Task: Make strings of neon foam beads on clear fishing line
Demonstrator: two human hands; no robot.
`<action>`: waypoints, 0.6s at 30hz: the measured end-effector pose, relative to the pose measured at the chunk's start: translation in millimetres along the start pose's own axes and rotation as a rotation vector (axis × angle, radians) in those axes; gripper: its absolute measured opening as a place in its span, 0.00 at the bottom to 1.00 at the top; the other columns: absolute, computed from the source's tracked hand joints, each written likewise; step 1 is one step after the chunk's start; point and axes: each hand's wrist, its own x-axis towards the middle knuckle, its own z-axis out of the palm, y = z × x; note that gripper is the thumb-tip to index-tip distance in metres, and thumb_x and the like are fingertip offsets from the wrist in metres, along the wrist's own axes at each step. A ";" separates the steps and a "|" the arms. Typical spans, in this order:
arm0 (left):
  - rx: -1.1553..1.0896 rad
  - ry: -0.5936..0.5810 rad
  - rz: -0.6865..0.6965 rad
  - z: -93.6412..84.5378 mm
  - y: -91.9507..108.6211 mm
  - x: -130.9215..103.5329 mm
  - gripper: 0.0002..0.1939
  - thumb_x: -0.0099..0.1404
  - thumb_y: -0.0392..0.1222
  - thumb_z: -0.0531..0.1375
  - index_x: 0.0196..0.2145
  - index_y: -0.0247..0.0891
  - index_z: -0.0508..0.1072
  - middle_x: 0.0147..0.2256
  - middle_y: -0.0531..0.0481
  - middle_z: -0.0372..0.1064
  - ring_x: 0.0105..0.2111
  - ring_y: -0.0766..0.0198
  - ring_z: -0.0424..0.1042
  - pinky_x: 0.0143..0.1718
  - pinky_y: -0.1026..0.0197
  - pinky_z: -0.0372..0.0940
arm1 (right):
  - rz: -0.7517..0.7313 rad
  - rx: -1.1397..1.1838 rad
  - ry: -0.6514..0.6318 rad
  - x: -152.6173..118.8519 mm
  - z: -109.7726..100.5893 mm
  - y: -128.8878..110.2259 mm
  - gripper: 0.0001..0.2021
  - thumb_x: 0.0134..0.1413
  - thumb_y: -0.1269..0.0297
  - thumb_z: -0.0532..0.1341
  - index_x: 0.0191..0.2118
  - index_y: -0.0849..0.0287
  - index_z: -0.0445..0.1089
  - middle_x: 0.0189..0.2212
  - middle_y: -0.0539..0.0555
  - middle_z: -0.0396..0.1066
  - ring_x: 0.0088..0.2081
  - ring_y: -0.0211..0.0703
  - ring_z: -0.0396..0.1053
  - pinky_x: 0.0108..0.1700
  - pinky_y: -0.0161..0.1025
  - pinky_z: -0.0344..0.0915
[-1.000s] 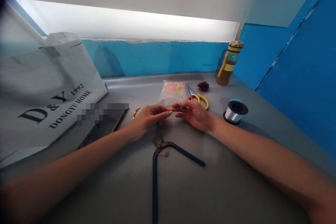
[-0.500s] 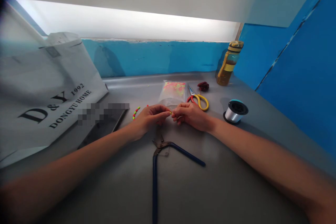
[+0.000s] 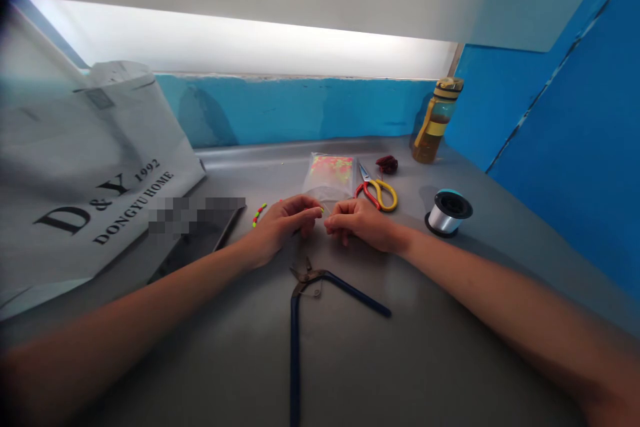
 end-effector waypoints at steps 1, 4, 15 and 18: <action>-0.008 0.005 -0.005 0.4 0.2 0.0 0.12 0.60 0.49 0.65 0.34 0.38 0.74 0.25 0.55 0.67 0.24 0.68 0.63 0.27 0.64 0.56 | -0.002 -0.009 -0.003 -0.1 0.0 -0.4 0.08 0.51 0.63 0.65 0.27 0.60 0.70 0.23 0.49 0.69 0.23 0.34 0.65 0.24 0.32 0.62; -0.033 0.017 -0.021 1.3 0.3 -0.1 0.11 0.59 0.48 0.65 0.34 0.38 0.73 0.25 0.55 0.67 0.23 0.69 0.63 0.26 0.64 0.56 | -0.012 -0.036 -0.009 -0.1 0.1 -0.9 0.08 0.51 0.63 0.65 0.26 0.60 0.70 0.21 0.48 0.68 0.21 0.33 0.63 0.22 0.31 0.58; -0.156 0.067 -0.041 0.0 -4.6 3.1 0.10 0.60 0.47 0.65 0.34 0.39 0.71 0.27 0.55 0.68 0.22 0.69 0.64 0.24 0.66 0.59 | 0.010 -0.069 -0.006 -0.2 1.1 -2.9 0.07 0.50 0.64 0.64 0.26 0.60 0.68 0.21 0.48 0.68 0.20 0.31 0.62 0.22 0.31 0.54; -0.172 0.066 -0.034 -0.6 -5.4 4.2 0.10 0.60 0.46 0.65 0.34 0.39 0.71 0.29 0.54 0.70 0.23 0.69 0.65 0.24 0.66 0.61 | 0.014 -0.069 -0.002 -0.1 1.3 -2.4 0.07 0.50 0.64 0.64 0.26 0.60 0.68 0.21 0.48 0.68 0.20 0.32 0.62 0.22 0.32 0.55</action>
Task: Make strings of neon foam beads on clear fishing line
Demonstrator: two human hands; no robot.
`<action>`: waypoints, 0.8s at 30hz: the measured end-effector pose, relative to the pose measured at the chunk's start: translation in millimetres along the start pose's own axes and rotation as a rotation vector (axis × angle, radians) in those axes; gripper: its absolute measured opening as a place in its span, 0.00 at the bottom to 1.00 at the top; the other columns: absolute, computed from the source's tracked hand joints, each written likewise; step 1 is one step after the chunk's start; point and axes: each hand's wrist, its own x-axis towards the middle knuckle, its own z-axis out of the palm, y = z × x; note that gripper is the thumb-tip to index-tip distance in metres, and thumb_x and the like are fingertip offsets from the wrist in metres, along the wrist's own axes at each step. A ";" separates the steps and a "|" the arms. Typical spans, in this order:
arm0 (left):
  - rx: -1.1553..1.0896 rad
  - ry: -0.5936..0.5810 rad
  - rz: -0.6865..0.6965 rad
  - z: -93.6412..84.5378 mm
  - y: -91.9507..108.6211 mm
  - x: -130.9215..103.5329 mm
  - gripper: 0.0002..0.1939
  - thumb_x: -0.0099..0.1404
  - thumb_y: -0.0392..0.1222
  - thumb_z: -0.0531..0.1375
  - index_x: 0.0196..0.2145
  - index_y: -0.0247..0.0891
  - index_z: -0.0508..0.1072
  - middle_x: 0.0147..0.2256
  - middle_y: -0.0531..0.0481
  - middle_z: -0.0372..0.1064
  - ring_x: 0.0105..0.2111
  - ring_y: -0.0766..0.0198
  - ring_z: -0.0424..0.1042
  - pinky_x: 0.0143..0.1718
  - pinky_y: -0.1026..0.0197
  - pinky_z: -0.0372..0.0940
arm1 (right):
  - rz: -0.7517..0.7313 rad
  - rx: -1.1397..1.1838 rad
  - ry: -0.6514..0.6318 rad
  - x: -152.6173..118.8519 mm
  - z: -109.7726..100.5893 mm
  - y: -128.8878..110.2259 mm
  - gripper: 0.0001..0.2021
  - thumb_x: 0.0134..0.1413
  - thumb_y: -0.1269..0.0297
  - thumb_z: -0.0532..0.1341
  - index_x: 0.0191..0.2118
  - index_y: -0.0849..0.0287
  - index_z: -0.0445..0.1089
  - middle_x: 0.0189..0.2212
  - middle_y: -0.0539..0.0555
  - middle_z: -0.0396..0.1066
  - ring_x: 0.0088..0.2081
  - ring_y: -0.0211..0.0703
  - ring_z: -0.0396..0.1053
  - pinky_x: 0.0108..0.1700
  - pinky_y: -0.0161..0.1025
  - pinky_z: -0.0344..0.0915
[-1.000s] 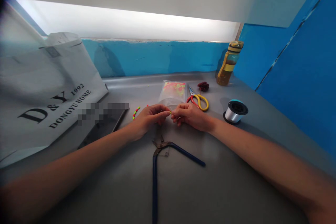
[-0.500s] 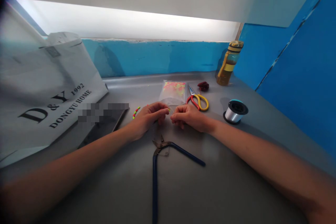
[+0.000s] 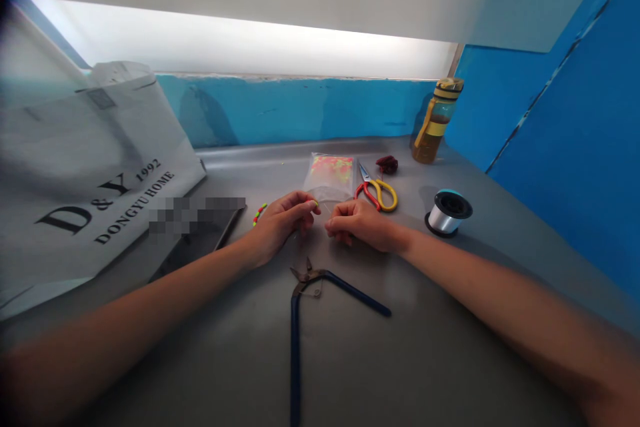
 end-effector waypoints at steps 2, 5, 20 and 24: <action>-0.013 0.006 0.010 0.2 0.0 0.1 0.10 0.60 0.46 0.65 0.34 0.39 0.70 0.31 0.53 0.72 0.23 0.69 0.65 0.24 0.65 0.61 | -0.006 0.002 0.000 0.2 -0.2 0.7 0.07 0.50 0.64 0.64 0.26 0.60 0.68 0.21 0.48 0.68 0.20 0.32 0.62 0.22 0.32 0.55; -0.016 0.015 0.015 0.8 0.2 -0.3 0.10 0.60 0.45 0.64 0.34 0.39 0.70 0.31 0.52 0.72 0.23 0.70 0.65 0.24 0.65 0.61 | -0.016 0.002 -0.005 0.5 -0.7 1.5 0.07 0.50 0.64 0.64 0.26 0.60 0.68 0.22 0.48 0.68 0.21 0.32 0.62 0.22 0.32 0.55; -0.032 0.035 -0.001 0.3 1.8 1.6 0.07 0.57 0.40 0.61 0.34 0.39 0.68 0.28 0.54 0.70 0.22 0.69 0.64 0.23 0.65 0.61 | -0.022 -0.006 -0.011 0.7 -0.1 2.0 0.08 0.51 0.63 0.64 0.26 0.60 0.68 0.22 0.49 0.69 0.21 0.32 0.62 0.22 0.32 0.55; -0.009 0.033 0.013 -0.1 2.5 0.5 0.08 0.56 0.40 0.61 0.35 0.39 0.71 0.28 0.53 0.69 0.23 0.68 0.64 0.24 0.64 0.62 | -0.017 -0.006 -0.010 0.0 0.2 0.3 0.08 0.51 0.63 0.64 0.26 0.60 0.68 0.22 0.49 0.69 0.21 0.32 0.62 0.22 0.32 0.56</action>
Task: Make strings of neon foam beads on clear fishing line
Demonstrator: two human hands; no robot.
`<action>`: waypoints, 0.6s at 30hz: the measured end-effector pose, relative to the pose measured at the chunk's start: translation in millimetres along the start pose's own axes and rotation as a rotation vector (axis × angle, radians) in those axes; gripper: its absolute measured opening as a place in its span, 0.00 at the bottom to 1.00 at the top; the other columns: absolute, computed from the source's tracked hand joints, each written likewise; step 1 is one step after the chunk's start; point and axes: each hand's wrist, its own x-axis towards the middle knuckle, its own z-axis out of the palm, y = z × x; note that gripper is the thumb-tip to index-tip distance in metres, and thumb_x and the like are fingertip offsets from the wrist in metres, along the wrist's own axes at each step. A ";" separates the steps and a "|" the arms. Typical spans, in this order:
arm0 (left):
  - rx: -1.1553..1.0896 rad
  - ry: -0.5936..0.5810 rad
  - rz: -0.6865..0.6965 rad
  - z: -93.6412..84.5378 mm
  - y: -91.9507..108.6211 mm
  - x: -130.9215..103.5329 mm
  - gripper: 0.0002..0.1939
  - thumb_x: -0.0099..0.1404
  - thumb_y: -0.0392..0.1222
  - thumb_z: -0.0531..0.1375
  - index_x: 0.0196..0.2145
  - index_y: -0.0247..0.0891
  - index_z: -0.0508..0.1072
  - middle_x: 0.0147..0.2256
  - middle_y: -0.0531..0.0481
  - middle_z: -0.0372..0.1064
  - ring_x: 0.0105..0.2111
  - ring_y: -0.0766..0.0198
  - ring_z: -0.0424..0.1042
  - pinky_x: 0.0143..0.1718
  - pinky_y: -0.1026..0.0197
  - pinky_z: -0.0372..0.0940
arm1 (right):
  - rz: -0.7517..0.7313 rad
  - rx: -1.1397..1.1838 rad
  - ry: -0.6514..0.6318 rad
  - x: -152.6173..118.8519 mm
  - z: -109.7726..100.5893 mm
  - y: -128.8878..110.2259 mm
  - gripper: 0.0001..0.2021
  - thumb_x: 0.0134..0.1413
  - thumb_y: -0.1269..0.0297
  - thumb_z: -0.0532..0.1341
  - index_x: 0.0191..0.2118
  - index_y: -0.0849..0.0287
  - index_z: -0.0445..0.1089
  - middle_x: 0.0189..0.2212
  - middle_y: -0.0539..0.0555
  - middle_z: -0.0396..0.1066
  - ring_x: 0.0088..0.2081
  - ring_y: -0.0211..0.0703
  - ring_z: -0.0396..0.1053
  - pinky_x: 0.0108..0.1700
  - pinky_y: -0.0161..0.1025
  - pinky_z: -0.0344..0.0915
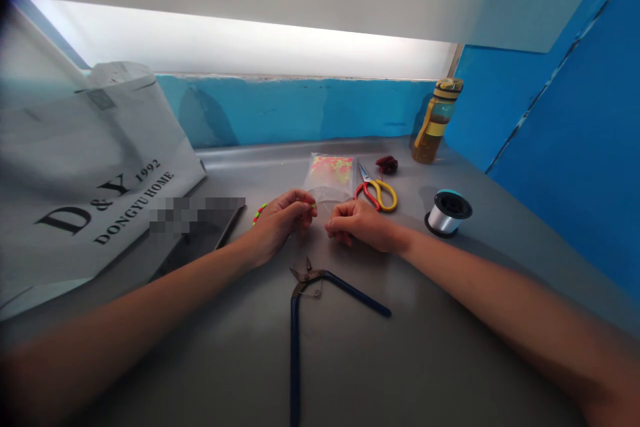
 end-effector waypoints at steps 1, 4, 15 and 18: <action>0.011 0.002 0.001 0.0 0.0 -0.2 0.08 0.56 0.40 0.61 0.36 0.39 0.72 0.28 0.53 0.69 0.23 0.68 0.65 0.24 0.64 0.62 | 0.004 0.002 0.003 -0.2 0.0 -0.3 0.08 0.51 0.64 0.65 0.25 0.60 0.68 0.22 0.48 0.69 0.20 0.32 0.62 0.22 0.32 0.56; 0.033 0.005 -0.002 0.4 0.0 -0.5 0.10 0.57 0.42 0.61 0.37 0.38 0.74 0.29 0.51 0.70 0.25 0.67 0.66 0.25 0.64 0.62 | 0.013 0.019 0.012 -0.7 0.0 -0.5 0.08 0.50 0.64 0.65 0.25 0.60 0.68 0.21 0.48 0.69 0.20 0.32 0.62 0.22 0.31 0.56; 0.044 0.027 0.009 1.3 1.3 -1.8 0.14 0.56 0.46 0.67 0.34 0.38 0.69 0.25 0.54 0.68 0.23 0.69 0.64 0.24 0.65 0.59 | 0.058 0.343 0.039 0.5 -3.4 -4.3 0.12 0.55 0.57 0.66 0.33 0.62 0.74 0.34 0.55 0.72 0.33 0.37 0.69 0.33 0.35 0.67; 0.016 -0.002 0.003 1.8 1.6 -2.2 0.15 0.56 0.43 0.66 0.40 0.38 0.69 0.29 0.52 0.70 0.23 0.68 0.64 0.24 0.64 0.59 | 0.082 0.290 0.063 2.6 -2.1 -0.1 0.18 0.54 0.51 0.66 0.27 0.62 0.70 0.25 0.50 0.68 0.24 0.33 0.62 0.26 0.33 0.62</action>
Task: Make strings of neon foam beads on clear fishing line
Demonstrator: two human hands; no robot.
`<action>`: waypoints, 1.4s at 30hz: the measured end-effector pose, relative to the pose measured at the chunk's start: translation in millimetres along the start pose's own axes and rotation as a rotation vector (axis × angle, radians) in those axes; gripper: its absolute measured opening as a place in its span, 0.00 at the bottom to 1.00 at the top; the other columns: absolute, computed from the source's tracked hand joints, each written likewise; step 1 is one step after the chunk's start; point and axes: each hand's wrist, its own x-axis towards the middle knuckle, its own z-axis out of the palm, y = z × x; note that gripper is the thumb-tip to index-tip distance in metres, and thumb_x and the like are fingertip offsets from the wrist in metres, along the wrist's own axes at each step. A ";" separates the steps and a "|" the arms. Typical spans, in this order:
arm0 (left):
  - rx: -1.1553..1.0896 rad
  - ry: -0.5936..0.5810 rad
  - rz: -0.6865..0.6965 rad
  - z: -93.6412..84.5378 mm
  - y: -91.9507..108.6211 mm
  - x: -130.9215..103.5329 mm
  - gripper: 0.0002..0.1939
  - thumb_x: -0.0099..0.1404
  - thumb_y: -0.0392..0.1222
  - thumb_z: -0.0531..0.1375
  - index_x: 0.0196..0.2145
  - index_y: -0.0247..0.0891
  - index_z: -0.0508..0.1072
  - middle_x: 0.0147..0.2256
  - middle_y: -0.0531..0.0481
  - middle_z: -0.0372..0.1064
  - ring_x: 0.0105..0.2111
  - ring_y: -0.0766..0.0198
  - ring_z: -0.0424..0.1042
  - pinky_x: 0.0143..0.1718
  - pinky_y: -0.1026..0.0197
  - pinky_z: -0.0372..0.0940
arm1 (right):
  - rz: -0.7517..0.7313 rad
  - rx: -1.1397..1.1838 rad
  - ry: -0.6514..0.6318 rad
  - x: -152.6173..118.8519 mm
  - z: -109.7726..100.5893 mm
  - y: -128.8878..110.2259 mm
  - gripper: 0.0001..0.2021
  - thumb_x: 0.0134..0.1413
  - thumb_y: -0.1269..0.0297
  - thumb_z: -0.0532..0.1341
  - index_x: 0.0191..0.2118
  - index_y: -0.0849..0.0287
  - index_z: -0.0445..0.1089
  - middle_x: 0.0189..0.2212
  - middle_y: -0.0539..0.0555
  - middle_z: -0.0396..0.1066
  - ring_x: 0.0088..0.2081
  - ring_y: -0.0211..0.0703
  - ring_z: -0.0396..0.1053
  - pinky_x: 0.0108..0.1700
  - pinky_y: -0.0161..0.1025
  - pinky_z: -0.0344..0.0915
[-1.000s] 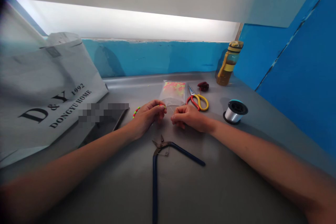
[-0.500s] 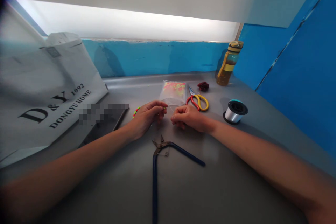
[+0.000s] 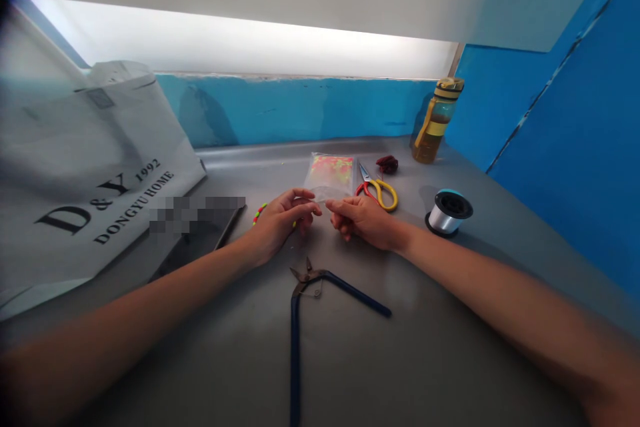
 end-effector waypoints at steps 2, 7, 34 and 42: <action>0.001 -0.020 0.001 0.4 -0.2 0.2 0.15 0.57 0.43 0.64 0.42 0.38 0.69 0.29 0.53 0.69 0.22 0.69 0.63 0.23 0.65 0.57 | 0.000 -0.027 0.023 1.6 0.6 3.4 0.20 0.54 0.48 0.66 0.26 0.61 0.69 0.24 0.49 0.67 0.22 0.32 0.61 0.24 0.32 0.61; 0.006 0.014 0.002 -0.5 -2.2 2.6 0.13 0.58 0.44 0.62 0.41 0.38 0.70 0.25 0.55 0.63 0.22 0.68 0.61 0.22 0.65 0.57 | -0.036 0.024 0.028 2.9 1.4 5.4 0.18 0.54 0.49 0.66 0.33 0.62 0.74 0.33 0.54 0.72 0.31 0.36 0.68 0.31 0.34 0.66; 0.263 0.023 -0.024 5.2 6.9 -4.9 0.17 0.56 0.56 0.66 0.27 0.40 0.73 0.19 0.57 0.56 0.19 0.70 0.51 0.19 0.64 0.44 | -0.045 0.185 0.094 4.5 0.1 2.9 0.10 0.48 0.63 0.71 0.36 0.60 0.72 0.27 0.47 0.66 0.26 0.33 0.62 0.30 0.35 0.60; 0.063 0.025 -0.026 4.7 2.7 0.4 0.17 0.58 0.56 0.65 0.33 0.39 0.72 0.19 0.59 0.55 0.18 0.70 0.51 0.20 0.64 0.44 | 0.013 0.218 0.017 0.3 -2.9 -2.3 0.14 0.53 0.64 0.67 0.45 0.59 0.71 0.26 0.47 0.68 0.23 0.32 0.59 0.25 0.32 0.57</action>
